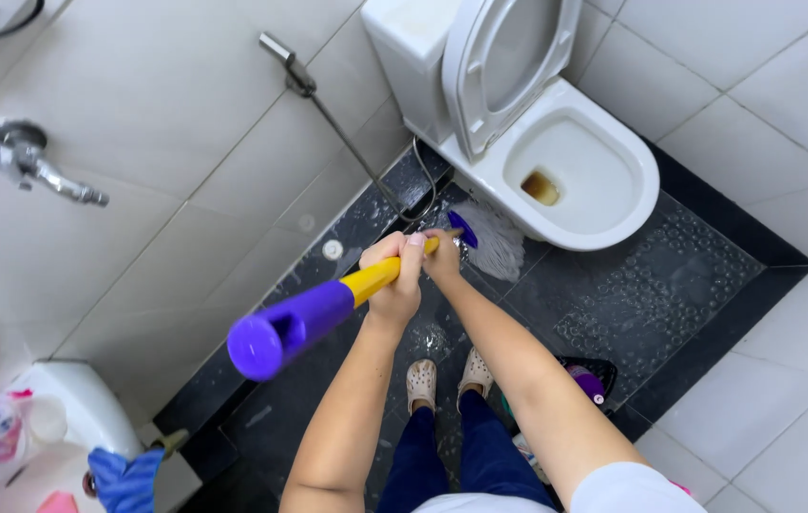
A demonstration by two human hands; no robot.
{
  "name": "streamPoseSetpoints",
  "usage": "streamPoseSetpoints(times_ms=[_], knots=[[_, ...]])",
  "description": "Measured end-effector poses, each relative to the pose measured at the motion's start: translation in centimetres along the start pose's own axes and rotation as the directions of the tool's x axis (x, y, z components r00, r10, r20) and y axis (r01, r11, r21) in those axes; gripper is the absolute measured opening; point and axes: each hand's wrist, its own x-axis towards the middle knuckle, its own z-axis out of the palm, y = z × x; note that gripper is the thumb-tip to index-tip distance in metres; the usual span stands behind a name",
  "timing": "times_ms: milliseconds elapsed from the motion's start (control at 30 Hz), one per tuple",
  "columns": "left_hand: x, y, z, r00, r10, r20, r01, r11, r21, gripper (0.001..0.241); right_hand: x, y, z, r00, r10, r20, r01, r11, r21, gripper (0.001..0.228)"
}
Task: The person mops the bathroom floor using a yellow and purple mop, moving around the toilet and sink. They then rinse the mop head in a white bucket and wash their hands at the sink.
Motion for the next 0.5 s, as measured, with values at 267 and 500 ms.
streamPoseSetpoints(times_ms=[267, 500], knots=[[-4.9, 0.3, -1.6, 0.97, -0.053, -0.235, 0.063, 0.997, 0.034, 0.033, 0.0, -0.9, 1.7, 0.928, -0.013, 0.371, 0.058, 0.992, -0.11, 0.026], [-4.3, -0.6, -3.3, 0.991, -0.036, -0.129, 0.053, 0.99, 0.131, 0.028, -3.7, -5.2, -0.9, 0.985, -0.162, 0.063, 0.159, 0.986, 0.051, 0.043]])
